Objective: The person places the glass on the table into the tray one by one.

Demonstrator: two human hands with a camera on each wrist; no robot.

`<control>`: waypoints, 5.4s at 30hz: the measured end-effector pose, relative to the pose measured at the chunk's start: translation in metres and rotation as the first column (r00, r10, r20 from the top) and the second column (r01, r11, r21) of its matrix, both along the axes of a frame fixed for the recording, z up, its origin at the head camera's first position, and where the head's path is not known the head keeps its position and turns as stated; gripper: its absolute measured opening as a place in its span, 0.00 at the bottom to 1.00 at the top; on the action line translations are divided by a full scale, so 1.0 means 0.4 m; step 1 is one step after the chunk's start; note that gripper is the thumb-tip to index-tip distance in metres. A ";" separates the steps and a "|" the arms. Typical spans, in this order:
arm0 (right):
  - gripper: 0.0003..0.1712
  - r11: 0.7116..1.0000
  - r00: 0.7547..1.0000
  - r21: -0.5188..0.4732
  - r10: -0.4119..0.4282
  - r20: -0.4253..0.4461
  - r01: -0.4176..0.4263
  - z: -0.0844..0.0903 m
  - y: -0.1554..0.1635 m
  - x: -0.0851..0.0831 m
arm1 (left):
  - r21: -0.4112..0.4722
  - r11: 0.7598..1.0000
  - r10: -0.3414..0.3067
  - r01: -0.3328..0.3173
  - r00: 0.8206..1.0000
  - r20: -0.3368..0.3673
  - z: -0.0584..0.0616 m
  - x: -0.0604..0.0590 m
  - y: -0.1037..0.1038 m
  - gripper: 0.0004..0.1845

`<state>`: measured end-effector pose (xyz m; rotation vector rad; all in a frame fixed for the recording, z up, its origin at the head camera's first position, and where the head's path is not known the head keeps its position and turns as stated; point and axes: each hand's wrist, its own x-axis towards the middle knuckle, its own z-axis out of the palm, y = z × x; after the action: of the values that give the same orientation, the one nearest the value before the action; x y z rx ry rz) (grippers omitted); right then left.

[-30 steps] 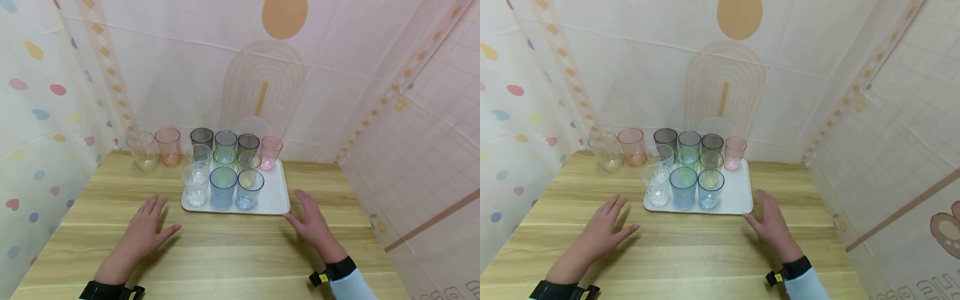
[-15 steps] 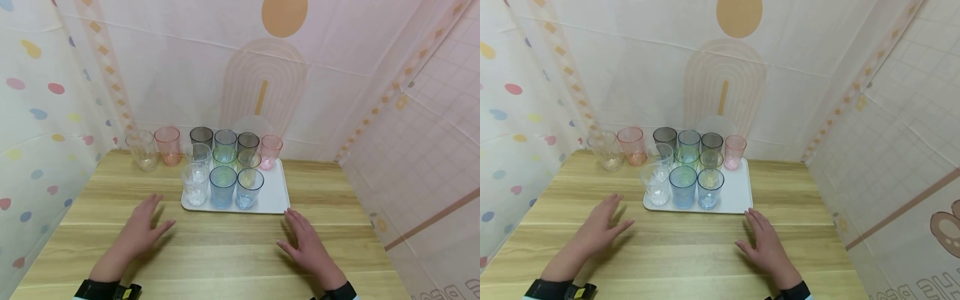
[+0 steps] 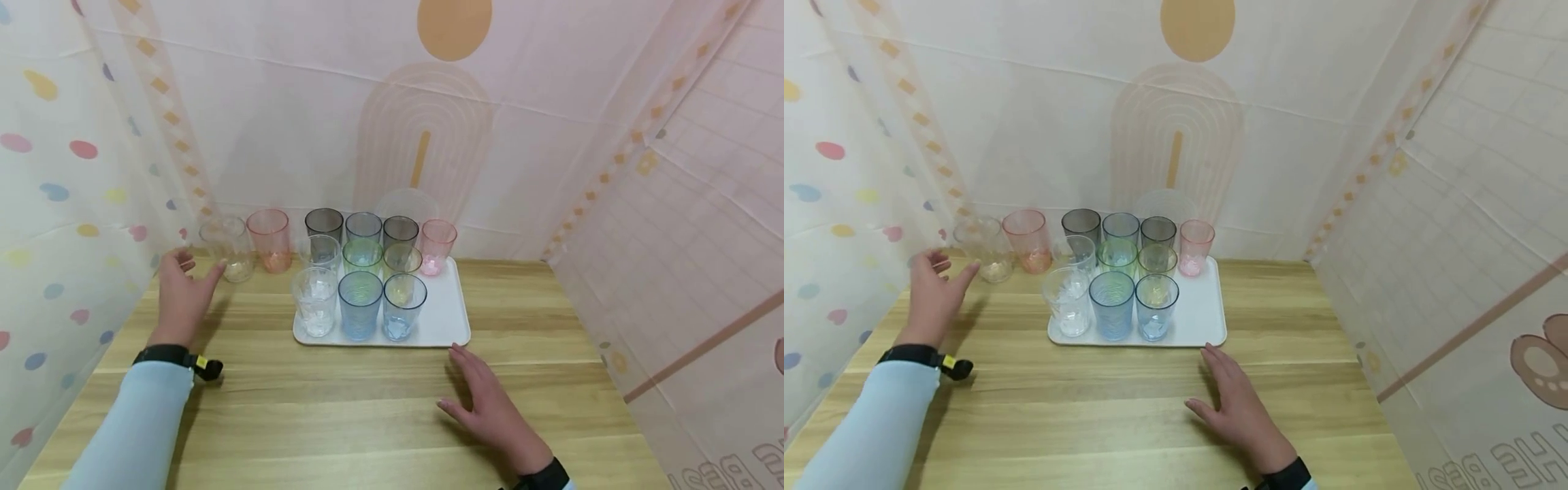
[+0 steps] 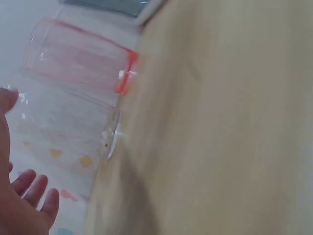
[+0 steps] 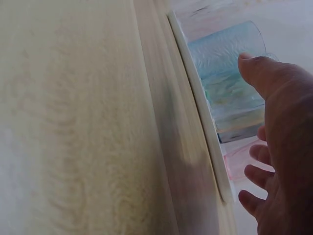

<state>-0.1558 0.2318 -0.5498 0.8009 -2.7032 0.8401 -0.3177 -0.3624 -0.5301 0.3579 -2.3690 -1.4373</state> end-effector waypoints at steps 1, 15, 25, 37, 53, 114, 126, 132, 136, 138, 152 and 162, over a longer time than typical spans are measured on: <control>0.51 1.000 1.000 -0.004 0.006 0.003 -0.006 0.001 -0.001 0.000 | 0.051 0.999 -0.006 0.006 1.000 0.005 0.006 -0.016 -0.002 0.56; 0.52 1.000 0.997 -0.020 -0.003 0.076 0.004 -0.003 0.005 0.007 | 0.106 0.994 0.013 -0.013 1.000 -0.007 0.016 -0.089 0.021 0.52; 0.52 0.999 0.997 -0.038 -0.015 0.081 0.018 -0.003 0.008 0.006 | 0.060 0.998 0.027 -0.028 0.999 0.026 0.011 -0.058 0.028 0.54; 0.52 0.996 0.997 -0.084 0.000 0.076 0.006 0.010 0.006 0.004 | -0.131 0.986 -0.107 0.099 0.993 -0.050 0.041 0.173 0.067 0.41; 0.53 0.974 0.984 -0.191 0.143 0.102 -0.122 0.055 -0.063 -0.025 | -0.178 0.836 -0.547 0.519 0.814 -0.196 0.091 0.393 0.338 0.34; 0.52 0.789 0.974 -0.580 -0.098 0.204 0.201 0.131 -0.021 -0.362 | -0.633 0.656 -0.427 0.411 0.894 0.138 -0.033 0.419 0.325 0.53; 0.47 0.808 0.974 -0.561 -0.066 0.219 0.181 0.108 -0.067 -0.469 | -0.612 0.675 -0.393 0.412 0.903 0.175 -0.047 0.418 0.309 0.53; 0.47 0.811 0.962 -0.550 -0.053 0.267 0.197 0.079 -0.071 -0.481 | -0.601 0.688 -0.382 0.406 0.907 0.176 -0.050 0.423 0.306 0.52; 0.49 0.812 0.959 -0.545 -0.059 0.277 0.208 0.068 -0.074 -0.484 | -0.598 0.691 -0.374 0.406 0.909 0.185 -0.048 0.425 0.303 0.51; 0.50 0.814 0.957 -0.539 -0.068 0.281 0.216 0.065 -0.076 -0.485 | -0.596 0.692 -0.371 0.408 0.909 0.190 -0.048 0.426 0.302 0.51; 0.58 0.868 0.931 -0.403 -0.159 0.329 0.290 0.097 -0.045 -0.428 | -0.605 0.690 -0.370 0.397 0.912 0.176 -0.042 0.428 0.295 0.51; 0.57 0.984 0.984 -0.005 -0.177 -0.010 0.177 0.105 0.011 -0.216 | -0.618 0.676 -0.366 0.402 0.911 0.192 -0.037 0.414 0.280 0.54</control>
<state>-0.2424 0.2360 -0.5080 0.5523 -2.7130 0.7978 -0.1519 -0.2505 -0.5449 -0.3181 -2.9101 -0.6286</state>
